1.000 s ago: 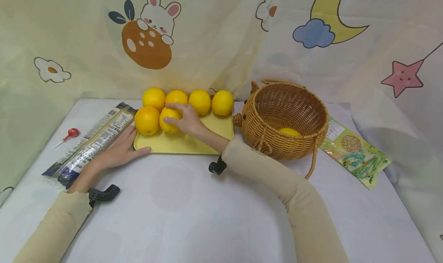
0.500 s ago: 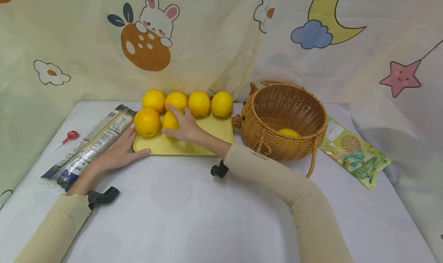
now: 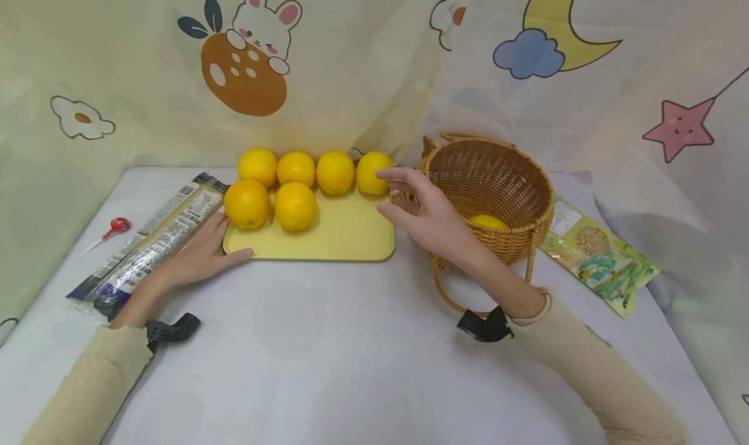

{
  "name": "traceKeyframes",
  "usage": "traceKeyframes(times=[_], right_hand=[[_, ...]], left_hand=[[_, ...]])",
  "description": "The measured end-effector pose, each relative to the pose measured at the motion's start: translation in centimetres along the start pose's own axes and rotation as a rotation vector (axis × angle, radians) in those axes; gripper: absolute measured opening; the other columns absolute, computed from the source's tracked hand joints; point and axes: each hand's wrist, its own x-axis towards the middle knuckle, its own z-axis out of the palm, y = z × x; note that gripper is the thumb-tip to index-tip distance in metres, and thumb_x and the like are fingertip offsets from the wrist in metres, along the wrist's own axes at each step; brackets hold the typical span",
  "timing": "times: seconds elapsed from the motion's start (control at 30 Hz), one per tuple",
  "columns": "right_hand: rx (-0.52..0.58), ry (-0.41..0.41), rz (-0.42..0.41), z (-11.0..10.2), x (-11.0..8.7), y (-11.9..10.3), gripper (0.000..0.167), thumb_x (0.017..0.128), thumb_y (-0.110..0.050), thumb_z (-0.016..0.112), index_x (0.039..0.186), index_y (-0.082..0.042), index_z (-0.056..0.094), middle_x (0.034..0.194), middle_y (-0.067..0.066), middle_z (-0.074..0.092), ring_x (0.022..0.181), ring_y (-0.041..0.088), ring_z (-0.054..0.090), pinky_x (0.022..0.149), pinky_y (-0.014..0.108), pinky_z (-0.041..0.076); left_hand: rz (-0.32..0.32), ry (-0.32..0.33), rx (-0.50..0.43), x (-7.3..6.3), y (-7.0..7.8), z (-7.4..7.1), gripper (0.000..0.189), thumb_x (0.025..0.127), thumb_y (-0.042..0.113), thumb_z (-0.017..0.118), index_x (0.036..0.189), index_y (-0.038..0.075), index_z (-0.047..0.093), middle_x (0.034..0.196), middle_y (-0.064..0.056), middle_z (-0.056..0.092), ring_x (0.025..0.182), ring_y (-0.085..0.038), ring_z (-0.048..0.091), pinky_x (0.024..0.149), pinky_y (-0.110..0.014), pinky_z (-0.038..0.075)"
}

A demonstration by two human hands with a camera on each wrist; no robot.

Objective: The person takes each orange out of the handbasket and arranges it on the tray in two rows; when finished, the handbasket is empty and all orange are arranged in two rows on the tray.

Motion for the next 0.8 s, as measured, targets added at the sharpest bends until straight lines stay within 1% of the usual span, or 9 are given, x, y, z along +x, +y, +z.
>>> traceKeyframes(times=[0.1, 0.17, 0.27, 0.33, 0.4, 0.43, 0.5, 0.7, 0.8], right_hand=[[-0.041, 0.038, 0.028, -1.1, -0.5, 0.4, 0.043, 0.097, -0.025, 0.059, 0.136, -0.013, 0.049, 0.141, 0.003, 0.051, 0.135, 0.020, 0.046, 0.108, 0.030, 0.045], [0.039, 0.068, 0.040, -1.4, -0.7, 0.7, 0.039, 0.097, -0.024, 0.059, 0.134, -0.012, 0.051, 0.138, 0.004, 0.054, 0.131, 0.018, 0.050, 0.104, 0.024, 0.048], [0.377, 0.067, 0.103, -2.0, -0.5, 1.1, 0.027, 0.097, -0.017, 0.060, 0.122, -0.010, 0.058, 0.125, 0.003, 0.060, 0.119, 0.014, 0.057, 0.097, 0.019, 0.051], [0.591, 0.073, 0.144, -3.0, 0.1, 1.2, 0.017, 0.096, -0.011, 0.060, 0.113, -0.007, 0.062, 0.116, 0.003, 0.064, 0.109, 0.014, 0.062, 0.092, 0.022, 0.055], [0.707, 0.028, 0.182, -4.9, 1.3, 1.4, 0.011, 0.095, -0.008, 0.060, 0.105, -0.007, 0.064, 0.107, 0.002, 0.067, 0.102, 0.015, 0.065, 0.088, 0.025, 0.057], [0.700, -0.004, 0.186, -6.0, 2.1, 1.5, 0.010, 0.095, -0.008, 0.060, 0.104, -0.006, 0.065, 0.104, 0.002, 0.069, 0.098, 0.015, 0.066, 0.086, 0.026, 0.058], [0.597, -0.085, 0.175, -8.4, 3.8, 2.0, 0.012, 0.097, -0.010, 0.058, 0.105, -0.006, 0.065, 0.103, 0.003, 0.070, 0.094, 0.014, 0.068, 0.083, 0.027, 0.059], [0.054, -0.357, 0.186, -13.8, 7.5, 4.8, 0.028, 0.102, -0.019, 0.049, 0.125, -0.005, 0.056, 0.118, 0.003, 0.067, 0.105, 0.012, 0.067, 0.087, 0.026, 0.058], [-0.134, -0.483, 0.244, -15.2, 8.4, 5.7, 0.036, 0.103, -0.025, 0.048, 0.132, -0.003, 0.053, 0.128, 0.004, 0.062, 0.116, 0.013, 0.063, 0.093, 0.025, 0.055]], left_hand=[[-0.004, 0.002, 0.001, -0.2, -0.1, -0.1, 0.102, 0.089, 0.058, 0.058, 0.157, 0.011, -0.003, 0.165, -0.013, -0.002, 0.152, -0.036, -0.001, 0.122, -0.059, 0.005], [-0.005, 0.005, 0.003, -0.3, -0.2, -0.1, 0.102, 0.089, 0.058, 0.058, 0.157, 0.011, -0.003, 0.165, -0.013, -0.003, 0.152, -0.036, 0.000, 0.121, -0.060, 0.005], [0.001, 0.010, 0.000, -0.2, -0.2, -0.1, 0.102, 0.089, 0.058, 0.058, 0.157, 0.011, -0.002, 0.165, -0.013, -0.002, 0.152, -0.036, 0.000, 0.121, -0.059, 0.006], [0.008, 0.008, -0.003, -0.1, -0.1, -0.1, 0.102, 0.089, 0.059, 0.057, 0.157, 0.011, -0.002, 0.165, -0.013, -0.003, 0.152, -0.036, -0.001, 0.121, -0.060, 0.005], [0.009, 0.006, -0.003, 0.0, 0.0, -0.2, 0.102, 0.089, 0.059, 0.057, 0.157, 0.010, -0.001, 0.165, -0.014, -0.002, 0.152, -0.036, -0.001, 0.121, -0.059, 0.005], [0.006, 0.006, -0.002, 0.0, 0.1, -0.3, 0.101, 0.089, 0.059, 0.057, 0.157, 0.010, -0.001, 0.165, -0.014, -0.002, 0.152, -0.036, -0.001, 0.122, -0.059, 0.005], [0.000, 0.009, 0.000, 0.0, 0.1, -0.4, 0.102, 0.089, 0.059, 0.057, 0.157, 0.010, -0.001, 0.165, -0.014, -0.003, 0.152, -0.036, -0.001, 0.122, -0.059, 0.004], [0.016, 0.017, -0.010, -0.2, 0.0, -0.4, 0.101, 0.090, 0.056, 0.059, 0.157, 0.010, -0.001, 0.165, -0.015, -0.001, 0.152, -0.037, 0.000, 0.121, -0.060, 0.006], [0.018, 0.014, -0.011, -0.1, 0.1, -0.3, 0.101, 0.090, 0.057, 0.058, 0.157, 0.009, 0.000, 0.164, -0.016, -0.001, 0.152, -0.038, 0.001, 0.121, -0.060, 0.006]])
